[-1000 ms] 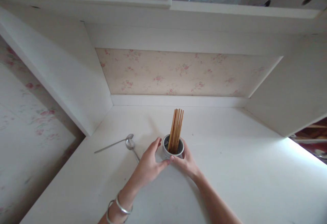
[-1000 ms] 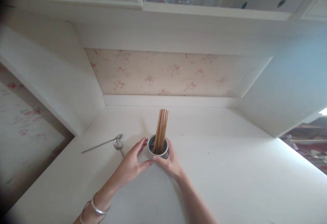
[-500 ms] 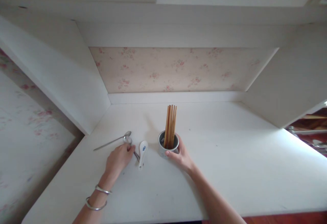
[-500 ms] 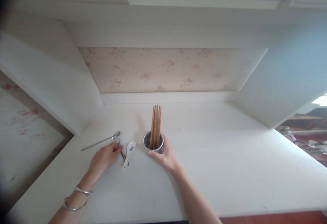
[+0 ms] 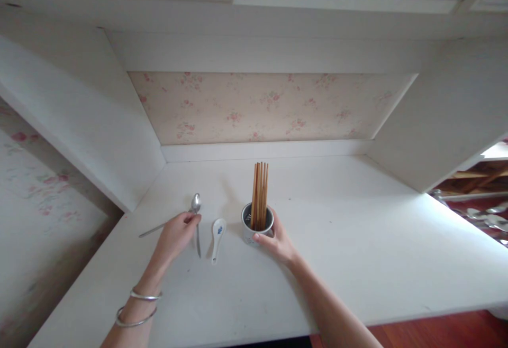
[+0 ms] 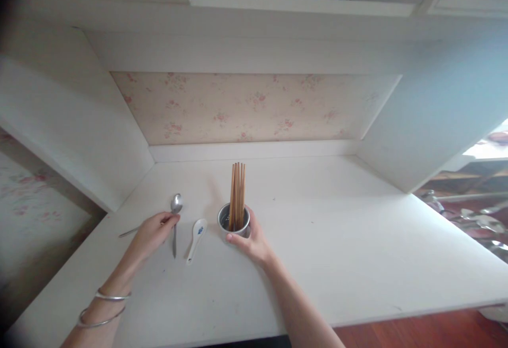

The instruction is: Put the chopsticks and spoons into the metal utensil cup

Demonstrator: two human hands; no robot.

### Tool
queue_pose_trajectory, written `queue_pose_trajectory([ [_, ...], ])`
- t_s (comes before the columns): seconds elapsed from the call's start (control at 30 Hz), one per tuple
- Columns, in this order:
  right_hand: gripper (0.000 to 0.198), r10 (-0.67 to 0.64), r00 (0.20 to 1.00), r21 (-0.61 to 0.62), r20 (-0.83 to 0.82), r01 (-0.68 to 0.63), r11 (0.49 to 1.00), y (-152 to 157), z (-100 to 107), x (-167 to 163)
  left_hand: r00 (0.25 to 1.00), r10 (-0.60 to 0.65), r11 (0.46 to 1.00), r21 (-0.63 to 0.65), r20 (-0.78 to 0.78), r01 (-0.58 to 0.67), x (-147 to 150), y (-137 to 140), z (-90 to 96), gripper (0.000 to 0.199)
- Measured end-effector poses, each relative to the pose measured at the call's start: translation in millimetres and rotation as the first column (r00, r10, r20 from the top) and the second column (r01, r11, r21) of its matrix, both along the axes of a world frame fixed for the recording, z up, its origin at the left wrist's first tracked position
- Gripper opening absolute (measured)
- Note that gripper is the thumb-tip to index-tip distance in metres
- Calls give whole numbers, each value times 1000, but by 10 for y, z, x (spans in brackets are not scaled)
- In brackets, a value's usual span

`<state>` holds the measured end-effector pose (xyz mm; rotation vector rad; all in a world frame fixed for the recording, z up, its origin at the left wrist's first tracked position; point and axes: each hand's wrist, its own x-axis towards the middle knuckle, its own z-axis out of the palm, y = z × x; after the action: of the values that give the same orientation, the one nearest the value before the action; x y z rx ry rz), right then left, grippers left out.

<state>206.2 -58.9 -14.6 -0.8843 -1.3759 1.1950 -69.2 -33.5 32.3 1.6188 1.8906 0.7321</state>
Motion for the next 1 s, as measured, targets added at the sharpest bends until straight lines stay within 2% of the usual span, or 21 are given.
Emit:
queue_pose_trajectory([
  [0.07,76,4,1000,0,0,-4,1000,1,8,1,965,-1,998,62,263,-16,79,-30,177,34],
  [0.17,77,9,1000,6,-5,-9,1000,3,19,1,801,-69,988,152,594,-27,283,-54,437,35],
  [0.27,79,3,1000,9,-7,-3,1000,4,24,-3,667,-127,979,199,735,-33,527,-30,626,34],
  [0.37,77,-2,1000,10,-7,2,1000,0,28,-11,616,-164,979,204,771,5,755,32,707,31],
  [0.5,76,-10,1000,21,-3,10,1000,0,38,-15,685,-198,976,205,701,73,984,121,643,32],
  [0.7,76,-2,1000,15,-22,2,1000,20,56,-5,794,-191,976,198,577,91,1157,157,352,32],
  [0.9,79,8,999,30,-36,-7,1000,25,60,-8,855,-201,969,227,478,100,1195,132,115,33],
  [1.0,79,10,999,32,-39,-9,999,25,57,-12,852,-182,974,208,490,88,1207,121,64,36],
])
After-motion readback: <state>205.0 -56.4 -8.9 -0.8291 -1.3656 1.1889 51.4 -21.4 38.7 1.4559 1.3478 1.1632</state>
